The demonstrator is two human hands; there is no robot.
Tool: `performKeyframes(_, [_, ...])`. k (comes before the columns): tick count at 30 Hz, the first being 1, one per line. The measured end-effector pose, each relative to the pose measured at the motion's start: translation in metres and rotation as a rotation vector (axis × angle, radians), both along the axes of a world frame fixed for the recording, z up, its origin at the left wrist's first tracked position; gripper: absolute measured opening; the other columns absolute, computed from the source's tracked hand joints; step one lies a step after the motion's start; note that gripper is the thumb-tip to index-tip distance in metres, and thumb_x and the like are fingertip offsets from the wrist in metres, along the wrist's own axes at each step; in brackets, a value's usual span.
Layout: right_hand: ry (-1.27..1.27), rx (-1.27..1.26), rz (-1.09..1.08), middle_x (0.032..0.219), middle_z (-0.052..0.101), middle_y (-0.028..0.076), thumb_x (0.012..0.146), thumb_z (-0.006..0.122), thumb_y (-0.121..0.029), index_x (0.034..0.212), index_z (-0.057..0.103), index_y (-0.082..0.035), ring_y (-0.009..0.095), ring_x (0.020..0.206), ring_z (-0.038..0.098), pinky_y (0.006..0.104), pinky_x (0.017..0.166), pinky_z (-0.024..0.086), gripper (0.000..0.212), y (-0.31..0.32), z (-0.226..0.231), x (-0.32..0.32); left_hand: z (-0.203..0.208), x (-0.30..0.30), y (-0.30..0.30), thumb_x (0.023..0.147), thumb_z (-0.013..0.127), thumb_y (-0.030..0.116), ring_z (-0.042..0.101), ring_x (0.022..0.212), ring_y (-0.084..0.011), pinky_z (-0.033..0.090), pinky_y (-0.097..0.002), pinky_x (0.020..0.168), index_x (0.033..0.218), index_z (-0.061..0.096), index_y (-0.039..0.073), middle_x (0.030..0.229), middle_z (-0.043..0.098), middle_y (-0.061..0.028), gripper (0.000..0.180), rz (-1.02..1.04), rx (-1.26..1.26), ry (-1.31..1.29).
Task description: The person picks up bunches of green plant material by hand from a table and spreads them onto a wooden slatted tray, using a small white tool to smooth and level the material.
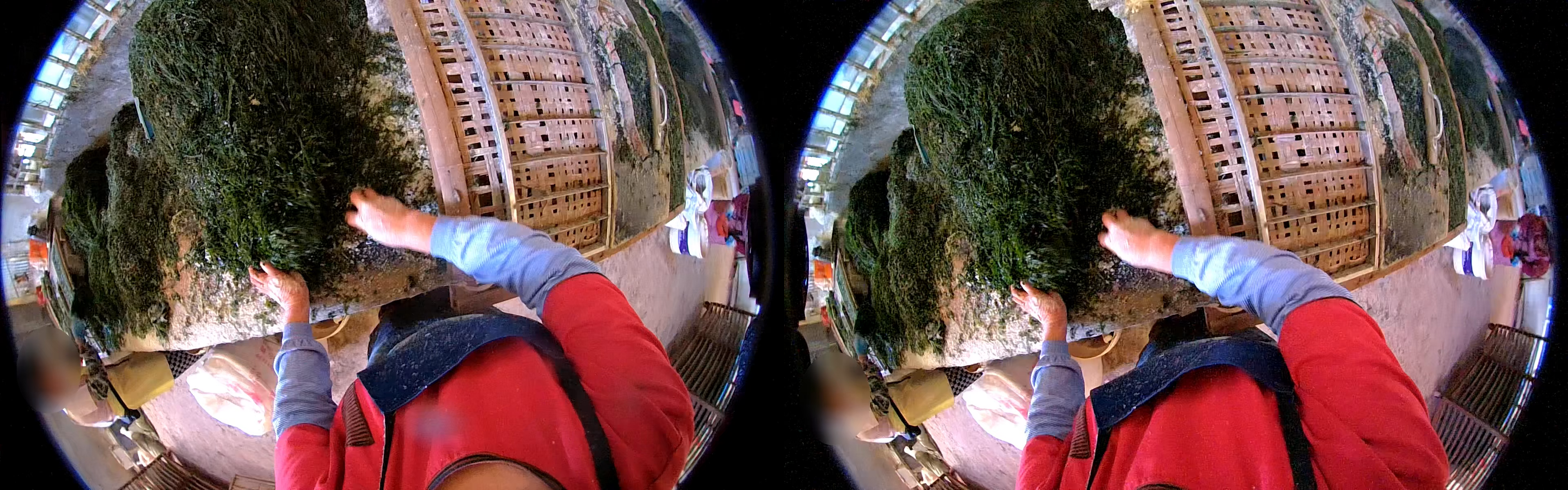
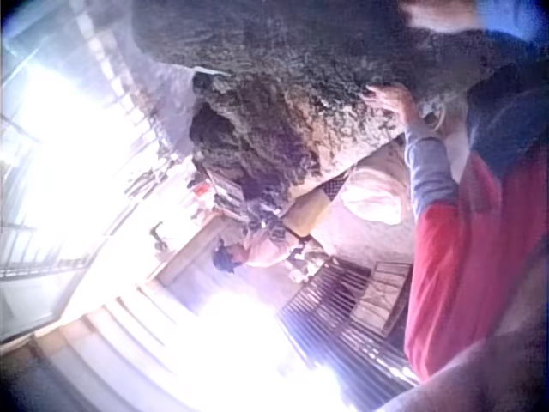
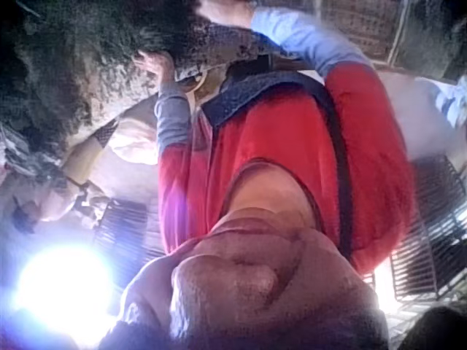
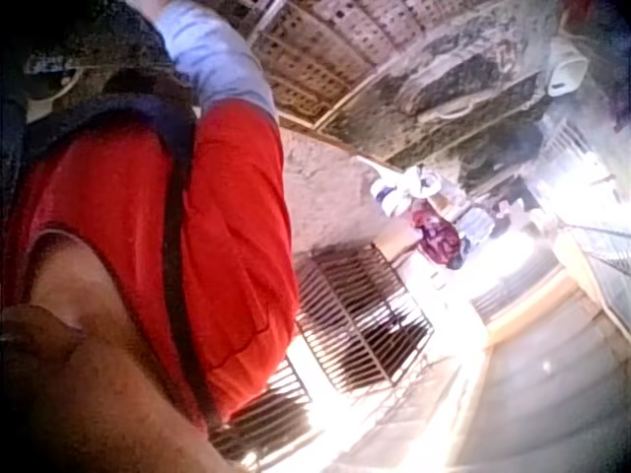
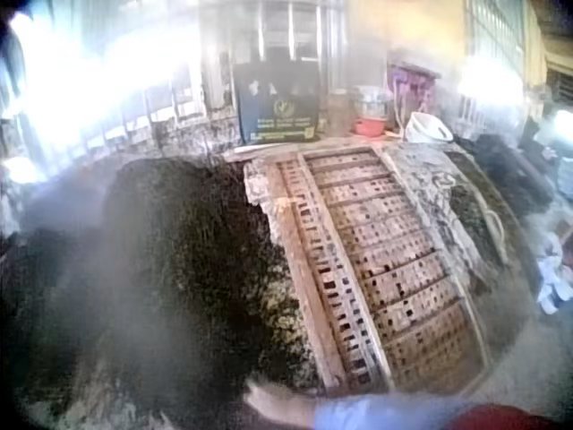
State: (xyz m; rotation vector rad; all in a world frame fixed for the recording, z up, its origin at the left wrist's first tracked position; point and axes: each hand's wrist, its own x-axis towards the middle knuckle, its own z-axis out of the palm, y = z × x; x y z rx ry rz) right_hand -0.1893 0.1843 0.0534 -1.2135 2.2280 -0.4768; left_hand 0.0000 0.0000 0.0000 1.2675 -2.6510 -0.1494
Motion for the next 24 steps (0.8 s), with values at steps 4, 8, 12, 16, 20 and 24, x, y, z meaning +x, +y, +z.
performKeyframes(4, [-0.018, -0.294, -0.356, 0.081, 0.055, 0.017, 0.079, 0.053, -0.009, 0.079, 0.059, -0.001, 0.026, 0.077, 0.057, 0.0372, 0.068, 0.051, 0.011, -0.033, 0.028, -0.071, -0.02, -0.01, -0.004, 0.061, 0.064, 0.011, 0.02, 0.123, -0.0463, 0.023, -0.0527, 0.101, 0.124, 0.032, -0.004, 0.135, 0.018, -0.0279, 0.073, -0.012, 0.01, -0.023])
performKeyframes(8, [0.294, -0.393, -0.067, 0.132, 0.036, 0.015, 0.064, 0.075, -0.031, 0.121, 0.052, -0.021, 0.039, 0.11, 0.043, 0.0447, 0.09, 0.041, 0.062, -0.076, 0.042, -0.118, -0.015, -0.005, -0.005, 0.061, 0.063, 0.01, 0.019, 0.123, -0.0467, 0.02, -0.0532, 0.102, 0.126, 0.029, -0.003, 0.134, 0.018, -0.0292, 0.074, -0.054, 0.026, -0.013])
performKeyframes(12, [0.387, -0.202, -0.005, 0.137, 0.028, 0.013, 0.064, 0.073, -0.038, 0.127, 0.045, -0.022, 0.047, 0.112, 0.038, 0.0594, 0.083, 0.04, 0.07, -0.127, 0.046, -0.065, -0.013, -0.002, -0.01, 0.062, 0.061, 0.008, 0.02, 0.122, -0.048, 0.019, -0.0543, 0.102, 0.12, 0.034, -0.004, 0.133, 0.019, -0.0319, 0.066, -0.091, 0.021, 0.058])
performKeyframes(16, [0.483, -0.328, -0.054, 0.109, 0.046, 0.01, 0.078, 0.058, -0.023, 0.092, 0.065, -0.014, 0.036, 0.096, 0.047, 0.049, 0.071, 0.048, 0.018, -0.118, 0.002, -0.018, -0.006, 0.003, -0.012, 0.06, 0.063, 0.01, 0.019, 0.122, -0.049, 0.017, -0.0562, 0.102, 0.121, 0.035, -0.003, 0.133, 0.02, -0.0327, 0.068, -0.097, 0.094, 0.083])
performKeyframes(20, [0.333, -0.438, -0.275, 0.093, 0.049, 0.011, 0.062, 0.07, -0.02, 0.087, 0.066, -0.007, 0.029, 0.083, 0.053, 0.0374, 0.069, 0.05, 0.029, -0.058, 0.008, -0.032, 0.007, 0.006, -0.019, 0.056, 0.065, 0.009, 0.028, 0.116, -0.0481, 0.026, -0.0543, 0.096, 0.113, 0.041, 0.001, 0.128, 0.027, -0.0322, 0.062, -0.204, 0.096, 0.154])
performKeyframes(24, [0.417, -0.574, -0.339, 0.085, 0.051, 0.014, 0.056, 0.074, -0.019, 0.089, 0.065, -0.002, 0.027, 0.078, 0.055, 0.0383, 0.07, 0.048, 0.037, -0.05, 0.073, -0.042, 0.029, 0.01, -0.06, 0.058, 0.058, -0.001, 0.053, 0.086, -0.0279, 0.044, -0.0343, 0.076, 0.091, 0.054, 0.0, 0.101, 0.051, -0.0171, 0.033, -0.3, 0.357, 0.594])
